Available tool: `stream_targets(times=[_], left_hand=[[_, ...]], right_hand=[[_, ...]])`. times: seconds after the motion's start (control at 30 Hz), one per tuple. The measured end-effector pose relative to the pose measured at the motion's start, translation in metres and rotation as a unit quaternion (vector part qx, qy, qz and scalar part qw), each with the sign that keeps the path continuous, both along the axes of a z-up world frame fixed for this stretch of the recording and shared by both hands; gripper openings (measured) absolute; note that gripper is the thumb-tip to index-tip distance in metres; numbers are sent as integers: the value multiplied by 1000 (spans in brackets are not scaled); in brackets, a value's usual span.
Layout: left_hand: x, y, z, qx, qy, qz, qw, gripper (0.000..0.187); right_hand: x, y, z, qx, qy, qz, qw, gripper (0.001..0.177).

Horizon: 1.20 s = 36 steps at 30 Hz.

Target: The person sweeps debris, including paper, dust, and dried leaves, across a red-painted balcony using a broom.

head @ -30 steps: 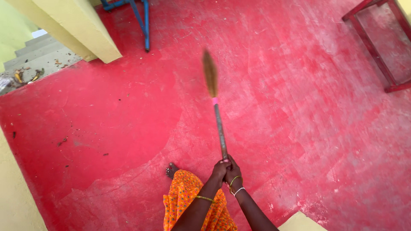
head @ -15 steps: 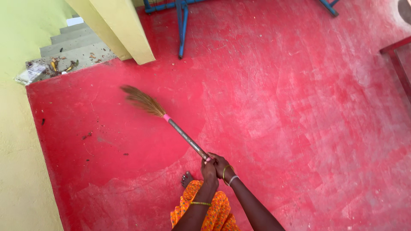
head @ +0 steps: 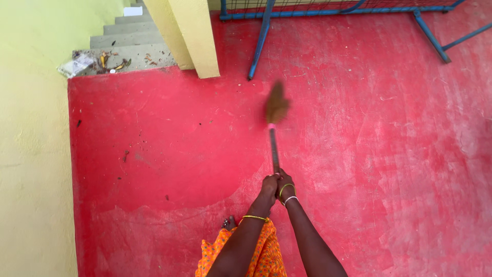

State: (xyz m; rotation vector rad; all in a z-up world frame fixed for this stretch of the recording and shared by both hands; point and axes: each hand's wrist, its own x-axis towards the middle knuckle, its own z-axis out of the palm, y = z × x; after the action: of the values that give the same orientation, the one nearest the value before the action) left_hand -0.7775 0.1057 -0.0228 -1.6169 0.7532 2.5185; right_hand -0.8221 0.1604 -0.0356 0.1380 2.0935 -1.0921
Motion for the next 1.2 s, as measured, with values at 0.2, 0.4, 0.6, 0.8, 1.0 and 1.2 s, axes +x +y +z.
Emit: stream_targets(times=[0.2, 0.4, 0.6, 0.8, 1.0, 1.2], left_hand=[[41, 25, -14, -45, -38, 170, 984, 30], [8, 38, -12, -25, 0, 211, 977, 37], [-41, -33, -12, 13, 51, 172, 984, 26], [16, -58, -10, -10, -14, 243, 970, 26], [56, -16, -7, -38, 11, 245, 969, 23], [108, -16, 6, 8, -17, 148, 989, 18]], right_hand=[[16, -5, 15, -182, -47, 161, 969, 42], [-17, 22, 30, -26, 19, 172, 985, 53], [-60, -62, 15, 45, -15, 177, 983, 43], [-23, -84, 0, -82, -19, 269, 959, 43], [37, -10, 15, -9, -117, 195, 974, 36], [107, -8, 22, -39, -205, 41, 977, 29]])
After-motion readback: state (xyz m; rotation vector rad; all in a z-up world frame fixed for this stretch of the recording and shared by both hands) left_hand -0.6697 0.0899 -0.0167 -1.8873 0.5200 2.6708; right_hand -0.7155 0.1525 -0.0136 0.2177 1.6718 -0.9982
